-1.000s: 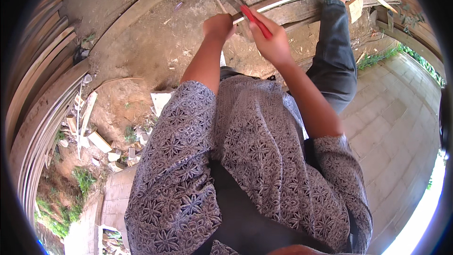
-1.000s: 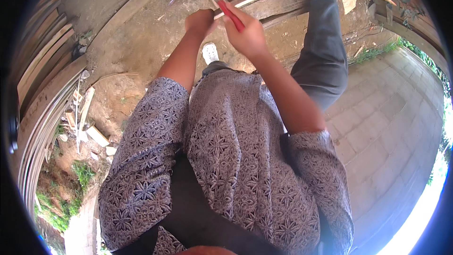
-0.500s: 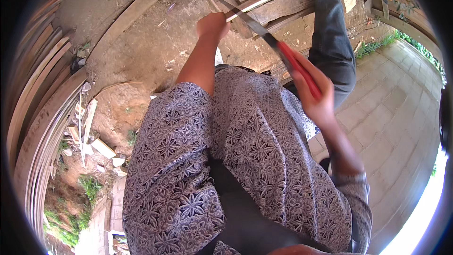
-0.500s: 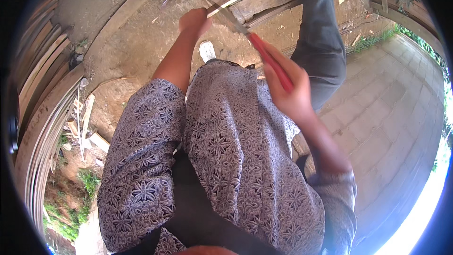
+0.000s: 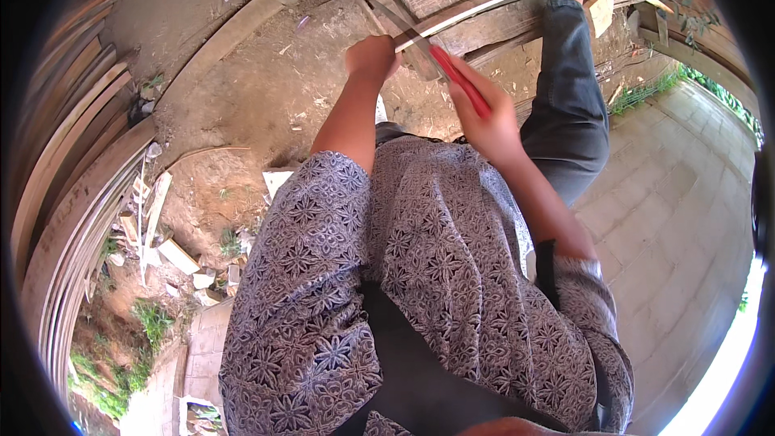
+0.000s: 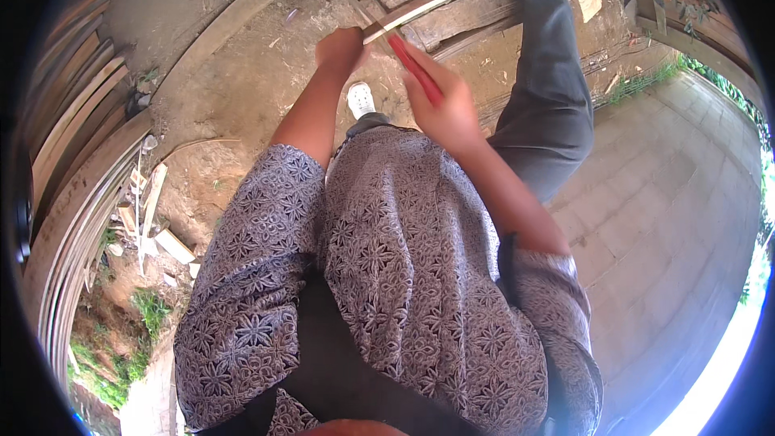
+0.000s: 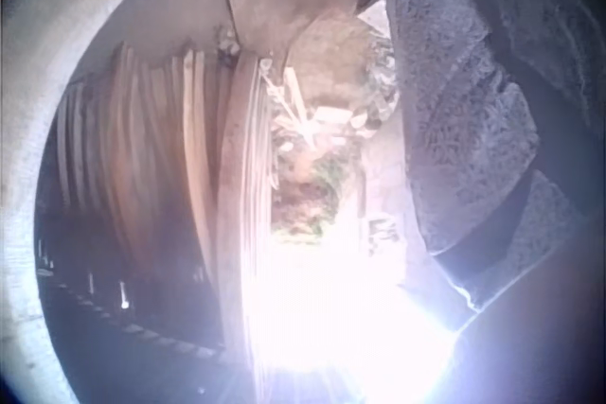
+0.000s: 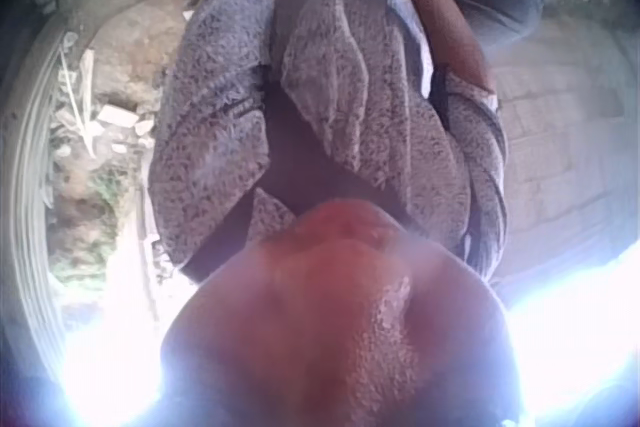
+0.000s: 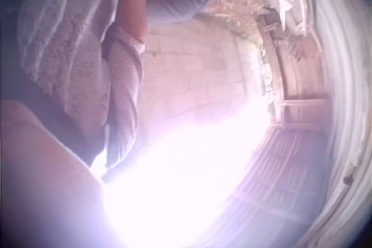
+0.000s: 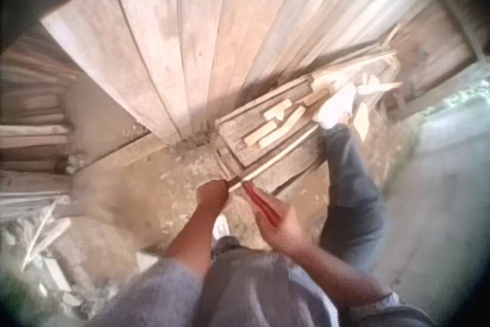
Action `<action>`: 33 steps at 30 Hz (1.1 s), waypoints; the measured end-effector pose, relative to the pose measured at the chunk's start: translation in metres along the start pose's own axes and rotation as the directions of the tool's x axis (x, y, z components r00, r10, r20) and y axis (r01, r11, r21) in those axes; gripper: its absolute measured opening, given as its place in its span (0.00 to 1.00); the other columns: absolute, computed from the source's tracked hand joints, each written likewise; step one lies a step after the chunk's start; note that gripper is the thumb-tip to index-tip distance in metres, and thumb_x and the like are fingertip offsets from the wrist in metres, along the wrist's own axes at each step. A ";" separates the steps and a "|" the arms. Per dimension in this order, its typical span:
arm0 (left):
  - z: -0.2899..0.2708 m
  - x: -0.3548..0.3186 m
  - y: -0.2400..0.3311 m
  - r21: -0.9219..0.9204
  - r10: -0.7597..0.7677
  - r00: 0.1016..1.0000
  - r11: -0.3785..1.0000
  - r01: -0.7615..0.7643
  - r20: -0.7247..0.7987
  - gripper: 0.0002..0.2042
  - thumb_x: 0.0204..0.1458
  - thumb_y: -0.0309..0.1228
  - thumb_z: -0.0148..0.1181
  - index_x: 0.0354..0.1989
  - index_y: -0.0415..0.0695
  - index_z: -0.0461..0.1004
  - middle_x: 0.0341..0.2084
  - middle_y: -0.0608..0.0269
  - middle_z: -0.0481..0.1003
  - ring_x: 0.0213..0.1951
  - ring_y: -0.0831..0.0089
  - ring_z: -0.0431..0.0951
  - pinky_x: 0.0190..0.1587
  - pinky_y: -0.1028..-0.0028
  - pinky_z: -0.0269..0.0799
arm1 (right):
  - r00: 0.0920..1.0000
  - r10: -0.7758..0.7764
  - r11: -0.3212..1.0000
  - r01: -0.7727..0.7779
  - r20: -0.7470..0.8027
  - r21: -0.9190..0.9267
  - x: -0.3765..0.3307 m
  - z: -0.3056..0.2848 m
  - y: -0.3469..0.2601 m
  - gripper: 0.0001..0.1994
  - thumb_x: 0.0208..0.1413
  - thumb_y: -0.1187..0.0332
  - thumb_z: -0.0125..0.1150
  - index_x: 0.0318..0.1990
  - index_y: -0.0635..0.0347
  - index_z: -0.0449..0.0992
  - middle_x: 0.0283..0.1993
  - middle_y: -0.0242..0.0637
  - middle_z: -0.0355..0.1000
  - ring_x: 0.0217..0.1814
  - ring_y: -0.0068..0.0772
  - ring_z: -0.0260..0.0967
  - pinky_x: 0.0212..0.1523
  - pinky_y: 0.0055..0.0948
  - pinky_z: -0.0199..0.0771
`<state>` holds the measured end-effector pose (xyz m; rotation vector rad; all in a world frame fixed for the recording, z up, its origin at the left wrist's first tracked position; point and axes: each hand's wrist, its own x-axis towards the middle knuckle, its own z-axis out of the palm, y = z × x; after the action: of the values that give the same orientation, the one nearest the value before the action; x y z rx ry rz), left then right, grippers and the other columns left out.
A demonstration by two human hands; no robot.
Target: The person uses a red-handled hand saw to cut thin wooden strips on a wooden workbench. The person holds the wood with the left hand and saws with the right hand, producing small cut pieces that accumulate on the bench.
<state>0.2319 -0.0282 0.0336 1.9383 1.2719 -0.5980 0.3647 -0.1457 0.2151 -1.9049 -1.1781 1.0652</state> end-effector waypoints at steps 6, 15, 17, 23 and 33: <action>-0.003 0.001 0.000 -0.017 0.012 0.999 1.000 -0.013 -0.052 0.14 0.57 0.39 0.55 0.46 0.50 0.82 0.41 0.52 0.82 0.46 0.54 0.83 0.47 0.58 0.79 | 0.971 0.227 0.964 -0.213 0.077 -0.157 -0.113 -0.093 -0.099 0.22 0.62 0.78 0.55 0.64 0.73 0.68 0.59 0.53 0.74 0.63 0.35 0.72 0.62 0.26 0.66; -0.012 0.002 0.002 -0.056 -0.034 0.999 0.998 0.034 0.000 0.16 0.59 0.41 0.51 0.48 0.52 0.82 0.42 0.54 0.82 0.46 0.54 0.83 0.48 0.57 0.78 | 0.964 0.253 0.967 -0.249 0.081 -0.049 -0.075 -0.104 -0.115 0.22 0.63 0.76 0.56 0.64 0.74 0.67 0.58 0.51 0.75 0.63 0.30 0.70 0.61 0.24 0.65; -0.010 0.002 0.006 -0.051 -0.036 0.999 0.998 0.036 -0.005 0.16 0.59 0.40 0.51 0.48 0.52 0.82 0.42 0.54 0.82 0.46 0.54 0.83 0.48 0.57 0.78 | 0.971 0.166 0.981 -0.145 0.173 -0.128 -0.078 -0.099 -0.120 0.22 0.63 0.76 0.57 0.64 0.74 0.67 0.57 0.50 0.76 0.61 0.28 0.71 0.59 0.22 0.66; -0.006 0.000 -0.001 -0.017 -0.050 0.998 0.999 0.049 -0.030 0.15 0.57 0.40 0.54 0.48 0.52 0.82 0.41 0.55 0.83 0.46 0.55 0.83 0.47 0.58 0.79 | 0.990 0.102 0.993 -0.095 0.097 -0.073 -0.040 -0.055 -0.044 0.21 0.63 0.72 0.59 0.63 0.65 0.71 0.51 0.49 0.79 0.49 0.26 0.77 0.50 0.26 0.74; -0.009 0.005 0.002 -0.038 -0.016 1.000 0.999 0.015 -0.019 0.15 0.56 0.35 0.54 0.47 0.50 0.82 0.43 0.56 0.83 0.48 0.58 0.83 0.48 0.61 0.79 | 1.000 0.000 1.000 0.000 0.002 0.026 0.084 0.045 0.036 0.19 0.59 0.67 0.61 0.57 0.61 0.77 0.53 0.49 0.79 0.54 0.43 0.79 0.55 0.32 0.76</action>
<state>0.2352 -0.0187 0.0363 1.9090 1.3023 -0.5606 0.3612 -0.0780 0.1392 -1.8849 -1.1599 1.0771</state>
